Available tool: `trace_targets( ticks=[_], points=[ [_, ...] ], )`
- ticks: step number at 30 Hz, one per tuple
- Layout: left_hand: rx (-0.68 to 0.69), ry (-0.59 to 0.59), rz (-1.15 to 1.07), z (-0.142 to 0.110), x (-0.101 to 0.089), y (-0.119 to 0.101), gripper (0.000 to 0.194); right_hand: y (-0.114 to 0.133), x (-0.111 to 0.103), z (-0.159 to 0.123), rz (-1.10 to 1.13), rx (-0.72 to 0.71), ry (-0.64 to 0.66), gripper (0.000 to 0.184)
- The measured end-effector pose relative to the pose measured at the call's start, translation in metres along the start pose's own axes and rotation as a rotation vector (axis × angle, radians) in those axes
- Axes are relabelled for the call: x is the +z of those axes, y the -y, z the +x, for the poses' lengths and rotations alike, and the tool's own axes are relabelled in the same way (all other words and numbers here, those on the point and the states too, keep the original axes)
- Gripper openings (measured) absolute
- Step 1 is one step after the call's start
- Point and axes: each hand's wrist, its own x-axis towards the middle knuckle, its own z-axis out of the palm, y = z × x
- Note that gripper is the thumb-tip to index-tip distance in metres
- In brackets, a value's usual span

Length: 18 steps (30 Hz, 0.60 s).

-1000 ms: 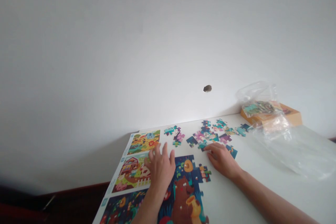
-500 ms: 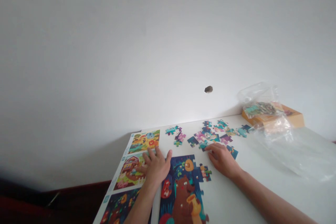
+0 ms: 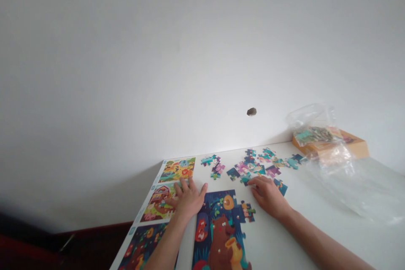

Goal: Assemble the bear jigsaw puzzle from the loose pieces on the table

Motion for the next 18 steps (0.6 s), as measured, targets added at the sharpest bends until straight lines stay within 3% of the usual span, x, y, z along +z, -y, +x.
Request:
trace_targets(
  ticks=[8, 14, 16, 18],
  points=[
    [-0.033, -0.029, 0.015, -0.005, -0.005, -0.003, 0.074, -0.001, 0.001, 0.0, 0.01, 0.004, -0.001, 0.029],
    [-0.042, -0.203, -0.024, -0.009, -0.006, -0.004, 0.056, 0.003, 0.0, 0.001, 0.004, 0.012, -0.002, 0.029],
    [0.0, -0.254, -0.042, -0.011, -0.009, -0.005, 0.051, 0.004, 0.0, 0.001, 0.0, 0.015, 0.004, 0.028],
    [0.16, -0.29, -0.071, -0.014, -0.014, -0.006, 0.044, 0.004, 0.0, 0.001, -0.003, 0.012, 0.007, 0.028]
  ],
)
